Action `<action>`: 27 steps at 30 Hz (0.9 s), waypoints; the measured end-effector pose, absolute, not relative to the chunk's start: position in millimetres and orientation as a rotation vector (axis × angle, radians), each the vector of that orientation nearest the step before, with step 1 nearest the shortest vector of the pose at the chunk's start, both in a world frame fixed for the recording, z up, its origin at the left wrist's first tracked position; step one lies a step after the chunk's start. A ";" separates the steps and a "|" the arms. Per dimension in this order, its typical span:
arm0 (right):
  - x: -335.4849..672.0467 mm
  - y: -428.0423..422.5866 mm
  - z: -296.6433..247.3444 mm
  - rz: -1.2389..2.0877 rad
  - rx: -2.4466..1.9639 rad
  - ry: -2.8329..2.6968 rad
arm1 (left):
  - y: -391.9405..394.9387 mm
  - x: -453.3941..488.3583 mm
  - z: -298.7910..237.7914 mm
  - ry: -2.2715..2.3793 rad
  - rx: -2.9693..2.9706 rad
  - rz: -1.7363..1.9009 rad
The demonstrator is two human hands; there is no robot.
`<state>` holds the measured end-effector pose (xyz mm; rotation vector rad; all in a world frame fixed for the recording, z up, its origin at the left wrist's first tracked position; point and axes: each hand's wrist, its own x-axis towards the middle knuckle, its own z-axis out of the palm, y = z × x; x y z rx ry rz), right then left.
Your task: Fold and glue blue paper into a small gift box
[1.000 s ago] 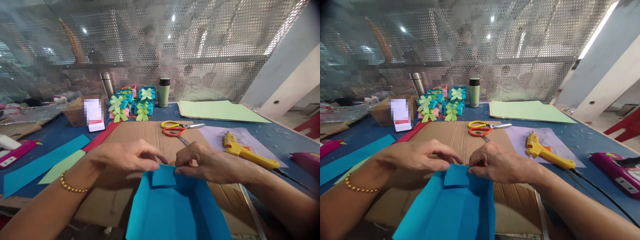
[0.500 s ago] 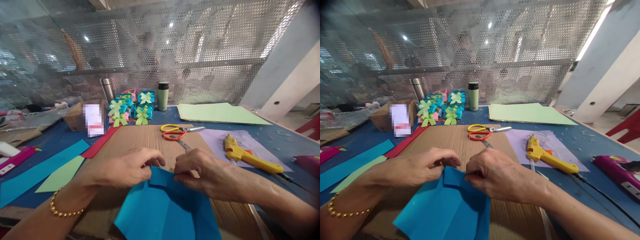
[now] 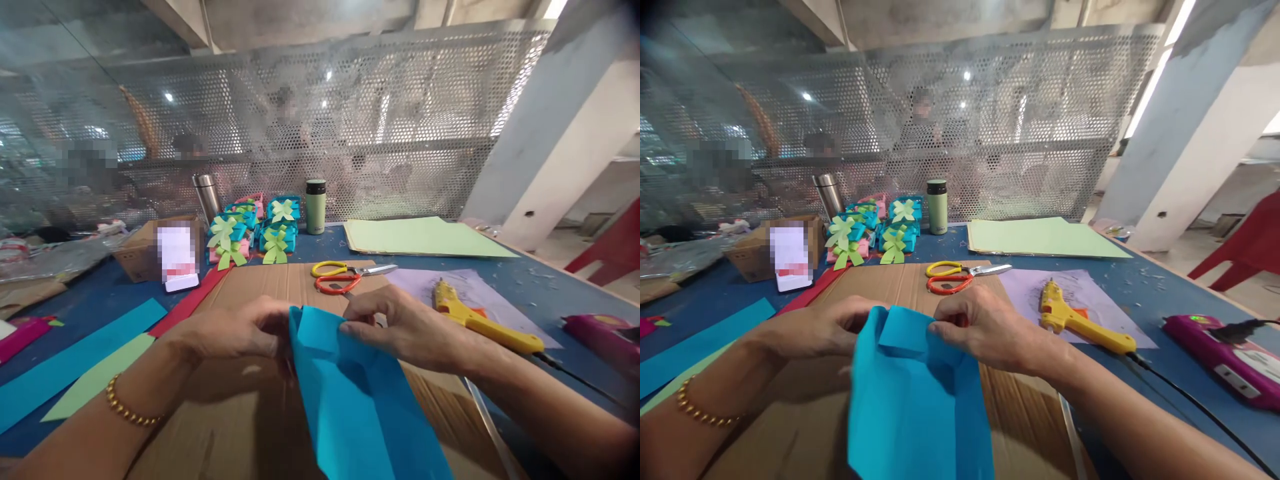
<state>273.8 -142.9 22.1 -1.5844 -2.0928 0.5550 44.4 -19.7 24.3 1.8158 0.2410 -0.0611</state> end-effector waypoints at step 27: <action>249.9 -158.2 12.6 0.219 -1.496 -2.183 | -58.6 55.2 -6.9 0.463 1.204 -0.027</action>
